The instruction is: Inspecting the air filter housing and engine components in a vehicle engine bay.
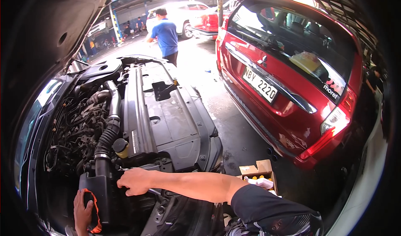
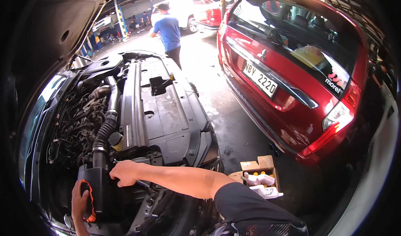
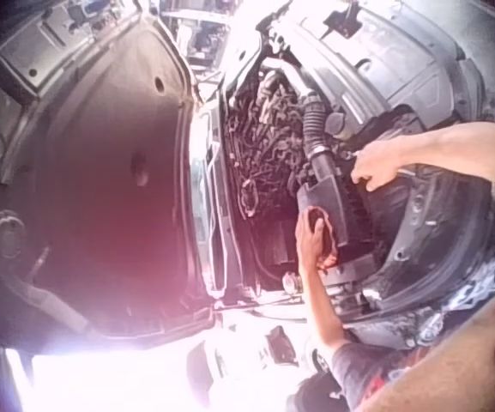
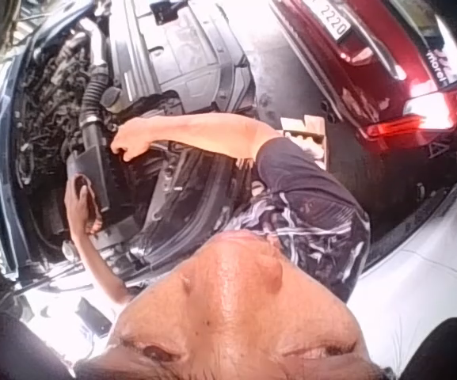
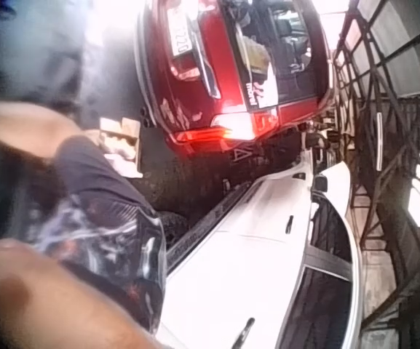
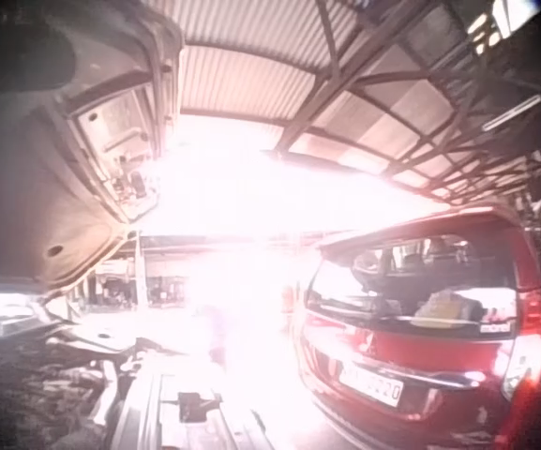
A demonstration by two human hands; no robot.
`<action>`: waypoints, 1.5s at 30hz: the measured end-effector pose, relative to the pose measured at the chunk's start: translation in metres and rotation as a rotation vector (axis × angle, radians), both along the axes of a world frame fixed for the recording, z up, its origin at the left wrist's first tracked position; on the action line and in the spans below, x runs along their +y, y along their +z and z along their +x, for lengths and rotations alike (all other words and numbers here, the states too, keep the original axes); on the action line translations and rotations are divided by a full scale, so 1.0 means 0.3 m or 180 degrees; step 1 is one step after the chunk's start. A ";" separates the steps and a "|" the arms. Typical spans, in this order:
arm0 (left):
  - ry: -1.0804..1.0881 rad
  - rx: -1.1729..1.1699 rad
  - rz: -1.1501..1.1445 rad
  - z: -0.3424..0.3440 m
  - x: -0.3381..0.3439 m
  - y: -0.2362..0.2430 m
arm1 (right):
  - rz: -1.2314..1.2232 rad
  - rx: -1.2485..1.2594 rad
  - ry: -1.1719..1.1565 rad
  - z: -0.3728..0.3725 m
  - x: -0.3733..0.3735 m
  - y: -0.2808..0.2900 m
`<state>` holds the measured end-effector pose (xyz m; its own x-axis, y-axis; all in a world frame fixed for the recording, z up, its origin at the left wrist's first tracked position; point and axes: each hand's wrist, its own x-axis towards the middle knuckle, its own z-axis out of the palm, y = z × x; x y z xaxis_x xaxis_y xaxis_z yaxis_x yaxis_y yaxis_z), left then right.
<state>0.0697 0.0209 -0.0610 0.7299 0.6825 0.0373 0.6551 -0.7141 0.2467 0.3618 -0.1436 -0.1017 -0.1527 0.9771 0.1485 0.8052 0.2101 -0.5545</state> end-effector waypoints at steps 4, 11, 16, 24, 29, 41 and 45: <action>-0.0025 0.0017 -0.0079 -0.016 0.023 -0.009 | 0.0047 -0.0023 0.0033 -0.002 -0.001 0.011; -0.0028 0.0113 -0.0102 0.001 0.020 -0.011 | 0.0131 -0.0026 0.0059 -0.001 0.007 0.000; -0.0076 0.0119 -0.0061 -0.002 0.040 -0.024 | 0.0137 -0.0049 0.0035 0.005 0.012 -0.007; 0.0027 0.0017 -0.0036 -0.007 0.037 -0.039 | 0.0140 -0.0092 0.0062 -0.001 0.014 -0.001; 0.0133 -0.0063 -0.0028 0.006 0.005 -0.021 | 0.0081 0.0007 0.0011 -0.002 0.008 0.000; 0.0109 -0.0139 0.0053 0.013 -0.015 -0.001 | -0.0114 -0.0043 0.0077 0.001 -0.001 0.013; 0.0127 -0.0092 0.0075 0.015 -0.015 -0.002 | -0.0109 -0.0036 0.0091 0.005 -0.004 0.015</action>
<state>0.0743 0.0163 -0.0616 0.7006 0.7097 0.0744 0.6760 -0.6935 0.2493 0.3632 -0.1447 -0.0973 -0.1820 0.9768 0.1131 0.8054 0.2140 -0.5527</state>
